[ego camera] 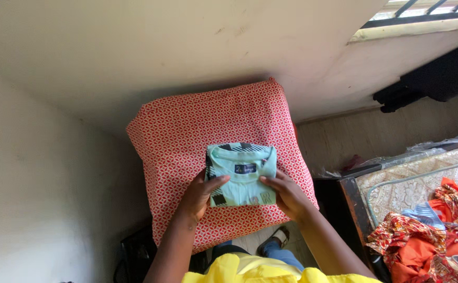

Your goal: The person picks up a light-blue garment from a bed, moves to a smaller surface, and folds it flat before placing it into a drawer.

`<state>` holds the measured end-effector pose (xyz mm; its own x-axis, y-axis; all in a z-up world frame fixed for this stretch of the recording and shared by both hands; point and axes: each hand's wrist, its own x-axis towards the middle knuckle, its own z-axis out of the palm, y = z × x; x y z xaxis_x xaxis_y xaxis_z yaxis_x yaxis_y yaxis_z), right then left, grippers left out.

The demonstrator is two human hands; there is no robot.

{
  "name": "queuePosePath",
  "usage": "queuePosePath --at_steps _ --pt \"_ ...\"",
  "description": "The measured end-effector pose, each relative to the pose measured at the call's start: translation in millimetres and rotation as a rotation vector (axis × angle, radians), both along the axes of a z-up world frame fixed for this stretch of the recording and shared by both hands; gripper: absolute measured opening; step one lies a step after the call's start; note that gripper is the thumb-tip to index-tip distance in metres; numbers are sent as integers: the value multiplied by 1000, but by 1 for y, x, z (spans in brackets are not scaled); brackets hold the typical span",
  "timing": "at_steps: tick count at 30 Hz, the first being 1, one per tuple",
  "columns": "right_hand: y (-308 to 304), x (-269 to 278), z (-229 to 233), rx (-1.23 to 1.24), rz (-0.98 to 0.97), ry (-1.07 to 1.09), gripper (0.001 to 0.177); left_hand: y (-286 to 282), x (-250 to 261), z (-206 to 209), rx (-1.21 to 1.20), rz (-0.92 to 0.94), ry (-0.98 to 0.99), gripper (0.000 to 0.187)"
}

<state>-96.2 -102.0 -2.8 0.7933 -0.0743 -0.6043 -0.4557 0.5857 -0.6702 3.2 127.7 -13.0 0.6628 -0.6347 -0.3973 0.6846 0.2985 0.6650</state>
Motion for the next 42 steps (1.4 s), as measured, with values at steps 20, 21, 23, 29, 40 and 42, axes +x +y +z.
queuePosePath --at_steps 20,21,23,29,40,42 --pt "-104 -202 34 76 -235 -88 65 -116 -114 64 -35 -399 84 67" --pt "-111 -211 33 78 -238 -92 65 -124 -123 65 -19 -413 85 68" --pt "-128 -233 30 56 -241 -157 66 -142 -142 65 -38 -435 84 66" --pt "-184 -306 18 42 -307 -167 63 -203 -211 67 -5 -417 90 62" --pt "-252 -386 -30 97 -424 -143 50 -274 -289 34 -65 -396 210 58" --pt "-259 -385 -39 89 -478 -103 46 -284 -298 4 185 -408 -110 53"
